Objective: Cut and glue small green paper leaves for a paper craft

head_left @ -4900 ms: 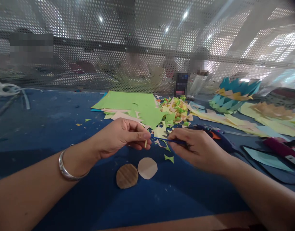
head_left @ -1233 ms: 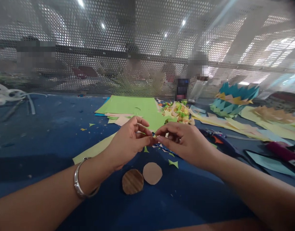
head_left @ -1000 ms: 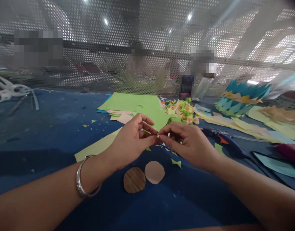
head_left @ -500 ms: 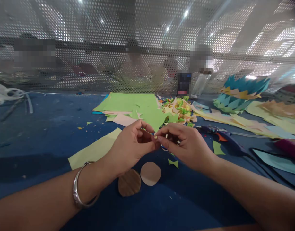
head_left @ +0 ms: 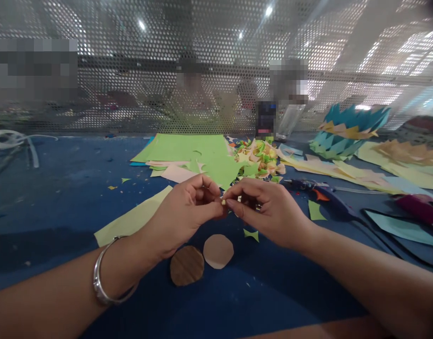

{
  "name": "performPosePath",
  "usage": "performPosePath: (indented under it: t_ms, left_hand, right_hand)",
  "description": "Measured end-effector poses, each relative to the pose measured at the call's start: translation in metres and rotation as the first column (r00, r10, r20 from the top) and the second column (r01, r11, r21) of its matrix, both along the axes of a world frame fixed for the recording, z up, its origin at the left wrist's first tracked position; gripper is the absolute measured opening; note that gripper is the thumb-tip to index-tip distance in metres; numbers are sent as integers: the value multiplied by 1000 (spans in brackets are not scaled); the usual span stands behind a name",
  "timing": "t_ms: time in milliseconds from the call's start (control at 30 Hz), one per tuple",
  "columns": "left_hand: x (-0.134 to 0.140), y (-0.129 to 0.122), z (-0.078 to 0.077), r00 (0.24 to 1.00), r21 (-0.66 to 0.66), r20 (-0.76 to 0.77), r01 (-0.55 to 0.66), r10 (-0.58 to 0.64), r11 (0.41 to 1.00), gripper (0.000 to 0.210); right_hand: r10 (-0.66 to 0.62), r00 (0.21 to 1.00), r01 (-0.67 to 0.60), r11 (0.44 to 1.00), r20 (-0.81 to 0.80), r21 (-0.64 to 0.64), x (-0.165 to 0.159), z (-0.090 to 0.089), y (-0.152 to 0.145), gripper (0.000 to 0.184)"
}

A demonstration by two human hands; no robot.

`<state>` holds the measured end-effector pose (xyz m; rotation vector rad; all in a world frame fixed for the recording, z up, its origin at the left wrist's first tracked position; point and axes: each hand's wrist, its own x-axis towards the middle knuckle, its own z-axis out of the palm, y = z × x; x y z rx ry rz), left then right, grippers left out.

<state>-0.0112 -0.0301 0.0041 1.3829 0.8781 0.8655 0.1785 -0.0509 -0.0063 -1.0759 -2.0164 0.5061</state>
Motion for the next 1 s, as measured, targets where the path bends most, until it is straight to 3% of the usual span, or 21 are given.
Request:
performPosePath:
  t_ms: [200,533,733,900,1000]
  left_hand:
    - [2,-2,0,1000,-2,-31,-6,6,1000,18]
    - [0,-2,-5,998,18,-68,-6,7,1000,9]
    - [-1,-4,-1,982,184,-176,-32,65,982,4]
    - [-3,-4,-1,933,409,-320,-21,165,912,5]
    - [-4,-4,-1,935,425,-320,-4,154,905,6]
  right_hand:
    - [8,1000,-8,997,-3,72,-1,1,0,9]
    - [-18,998,23,996,-57,84,-4,-1,0,8]
    - [-55,994,63,995,-99,79,-3,-4,-1,8]
    - [-66,993,73,995,-98,63,-4,-5,-2,7]
    - [-71,993,76,996,-99,54,-4,-5,-2,7]
